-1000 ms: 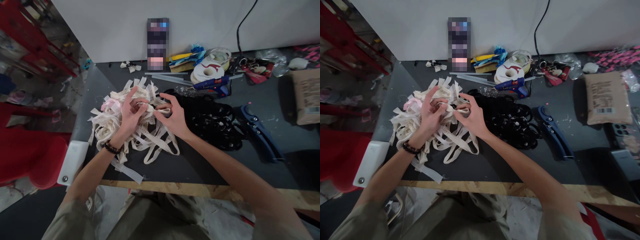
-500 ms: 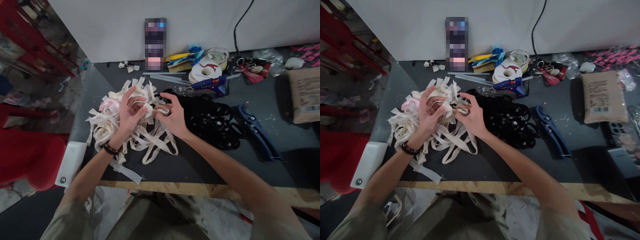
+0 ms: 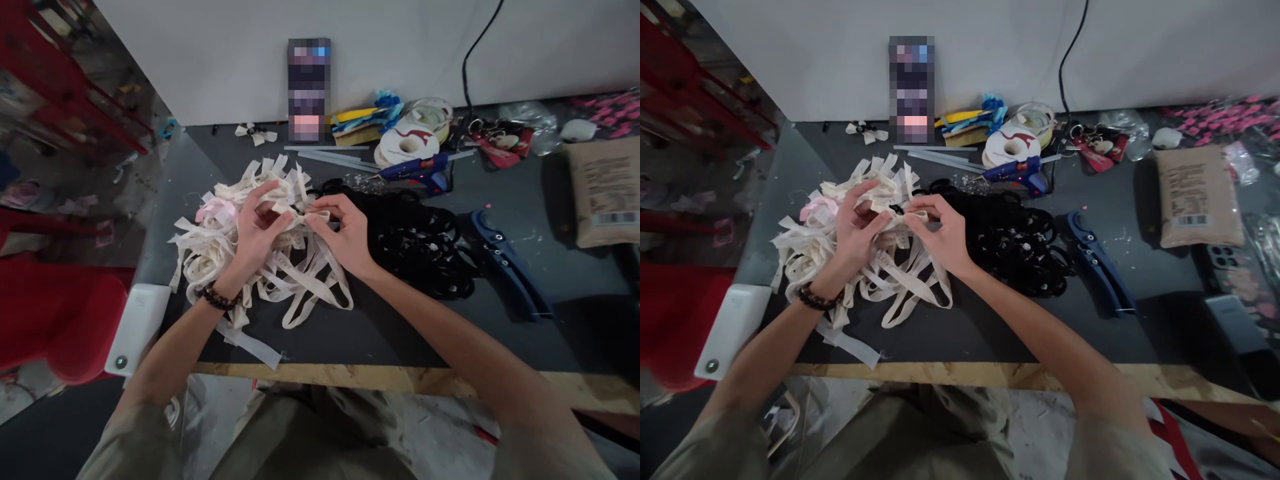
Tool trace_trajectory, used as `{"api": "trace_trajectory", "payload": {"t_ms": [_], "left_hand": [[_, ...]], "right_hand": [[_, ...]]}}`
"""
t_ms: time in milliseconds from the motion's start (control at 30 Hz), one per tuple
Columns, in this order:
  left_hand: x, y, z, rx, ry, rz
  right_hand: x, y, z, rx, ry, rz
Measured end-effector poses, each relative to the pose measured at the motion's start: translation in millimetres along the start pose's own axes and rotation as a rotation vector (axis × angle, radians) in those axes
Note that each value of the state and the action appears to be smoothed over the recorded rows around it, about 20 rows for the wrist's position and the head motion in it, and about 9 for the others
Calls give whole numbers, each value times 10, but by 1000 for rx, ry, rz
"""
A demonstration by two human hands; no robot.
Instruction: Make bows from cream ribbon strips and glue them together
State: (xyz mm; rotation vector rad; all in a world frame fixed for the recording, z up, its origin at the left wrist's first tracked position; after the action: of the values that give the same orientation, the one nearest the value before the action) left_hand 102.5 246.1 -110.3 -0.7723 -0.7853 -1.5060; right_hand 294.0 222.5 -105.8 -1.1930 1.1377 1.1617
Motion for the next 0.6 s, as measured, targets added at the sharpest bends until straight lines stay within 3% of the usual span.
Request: {"api": "trace_trajectory", "payload": {"t_ms": [267,433,600], "left_hand": [[-170,85,-72,-57,-252,-181],[-87,100,-27,-121,-91,-75],[-166,145,-66,-194,-111,-40]], "right_hand": [[61,-20,14,25,25,-29],[89,-27,18,16,69,-14],[95,19,19,-43,92,-7]]}}
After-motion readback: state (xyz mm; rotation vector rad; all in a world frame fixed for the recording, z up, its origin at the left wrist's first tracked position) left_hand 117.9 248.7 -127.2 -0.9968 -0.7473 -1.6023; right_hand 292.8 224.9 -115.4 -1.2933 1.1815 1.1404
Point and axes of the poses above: each hand's wrist, its own z-axis towards the middle knuckle, its own y-axis out of the palm, x = y × z, the point moved 10 cm from there along z, towards the middle knuckle, and after that the axes turned 15 degrees about y, right-handed, at the moved point
